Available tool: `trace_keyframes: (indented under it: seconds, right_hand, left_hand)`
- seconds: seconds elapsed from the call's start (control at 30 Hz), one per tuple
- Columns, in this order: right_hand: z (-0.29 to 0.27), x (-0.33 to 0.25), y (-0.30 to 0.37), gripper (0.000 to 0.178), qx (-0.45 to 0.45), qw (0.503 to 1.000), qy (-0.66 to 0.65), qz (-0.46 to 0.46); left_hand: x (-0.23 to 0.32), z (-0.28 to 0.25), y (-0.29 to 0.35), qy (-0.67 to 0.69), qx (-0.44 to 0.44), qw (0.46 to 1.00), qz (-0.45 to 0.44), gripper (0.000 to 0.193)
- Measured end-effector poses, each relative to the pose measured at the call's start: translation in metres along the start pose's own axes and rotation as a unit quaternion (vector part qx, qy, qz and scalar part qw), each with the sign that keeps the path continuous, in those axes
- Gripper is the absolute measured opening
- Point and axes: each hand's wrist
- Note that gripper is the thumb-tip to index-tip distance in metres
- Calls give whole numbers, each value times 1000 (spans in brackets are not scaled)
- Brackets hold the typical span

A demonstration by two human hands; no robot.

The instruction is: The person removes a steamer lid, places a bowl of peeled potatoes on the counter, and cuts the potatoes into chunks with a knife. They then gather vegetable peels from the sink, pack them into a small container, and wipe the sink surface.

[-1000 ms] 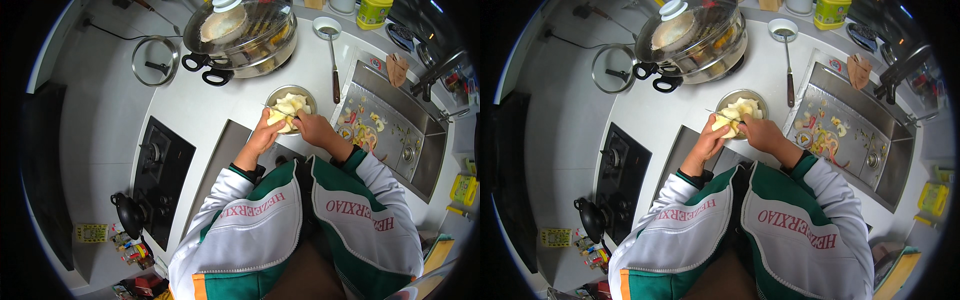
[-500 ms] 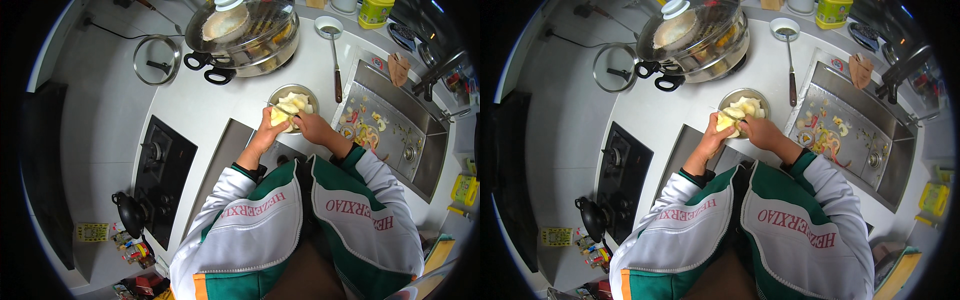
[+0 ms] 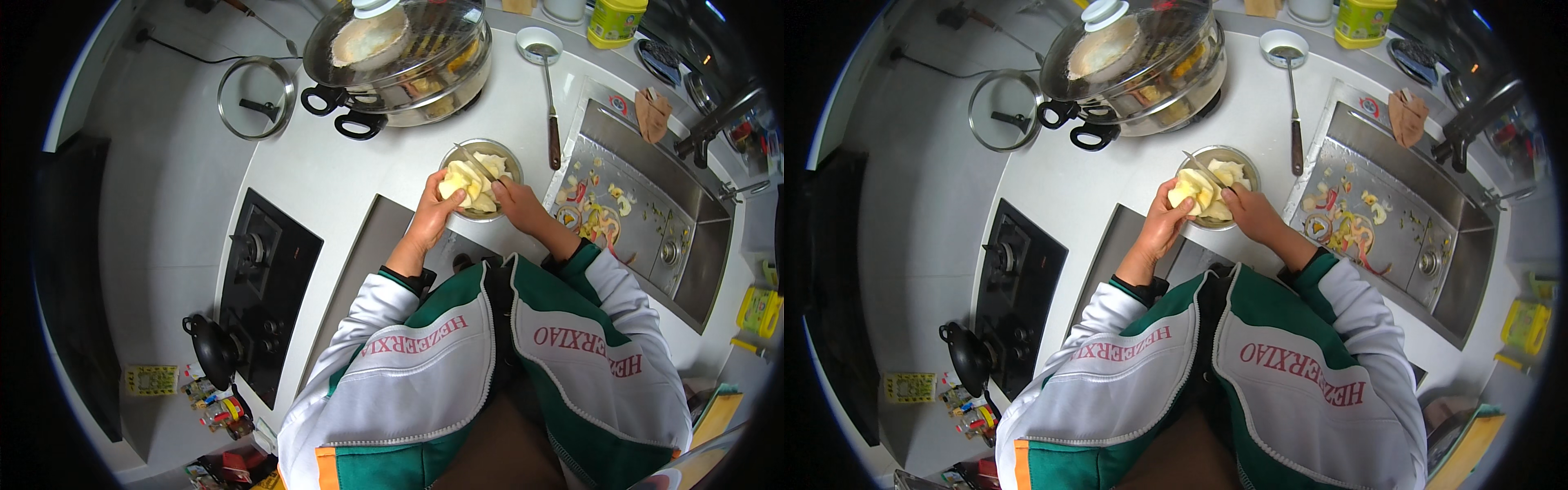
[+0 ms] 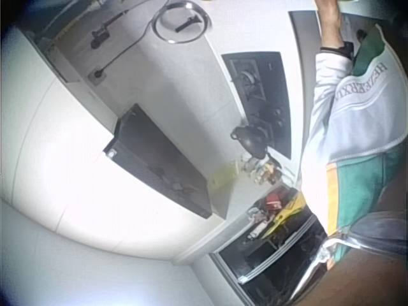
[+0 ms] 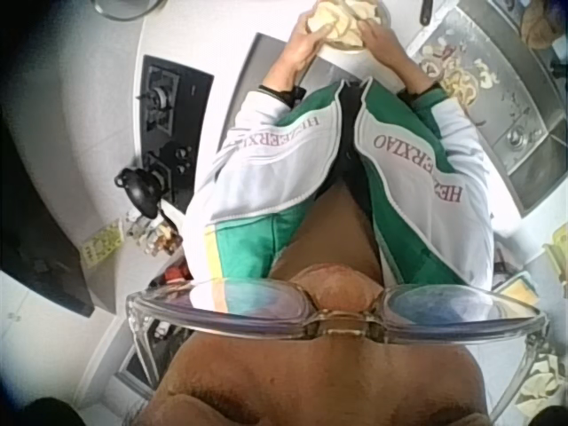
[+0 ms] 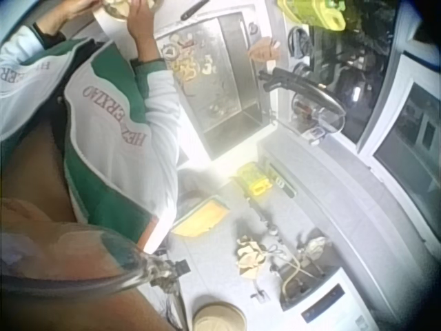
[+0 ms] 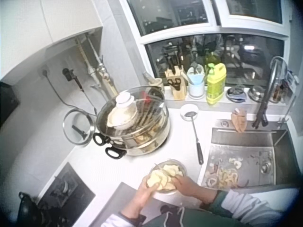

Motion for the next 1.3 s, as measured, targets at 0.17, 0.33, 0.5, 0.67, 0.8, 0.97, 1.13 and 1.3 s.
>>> trace_keyframes:
  seconds: [0.17, 0.33, 0.5, 0.67, 0.8, 0.97, 1.13, 1.3]
  right_hand:
    - [-14, -16, 7, 28, -33, 994, 91, -52]
    - [-21, -25, 10, 29, -51, 985, 154, -59]
    - [-26, -27, 12, 31, -56, 978, 194, -48]
    - [-27, -28, 15, 32, -46, 977, 203, -49]
    - [-25, -27, 14, 32, -36, 976, 210, -40]
    - [-19, -27, 14, 29, -47, 975, 218, -27]
    - [-12, -32, 17, 31, -5, 967, 252, -33]
    - [-10, -34, 15, 30, 12, 965, 255, -55]
  left_hand:
    - [-1, -1, -1, -52, 5, 999, 14, 52]
    - [3, 2, 0, -108, 11, 994, 9, 54]
    - [4, 9, -1, -32, -4, 999, 4, 49]
    - [3, 13, -1, 38, -31, 999, -6, 46]
    - [1, 11, -3, 24, -30, 999, -5, 46]
    - [-1, 8, -1, -82, -21, 996, 33, 51]
    - [0, 8, -3, -142, -1, 988, 58, 49]
    - [8, 6, 1, -5, -32, 999, -36, 39]
Point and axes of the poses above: each hand's wrist, its own y-axis away from the middle knuckle, its own z-axis out of the palm, x = y × z, and after that the axes turned 5 degrees about y, right-handed
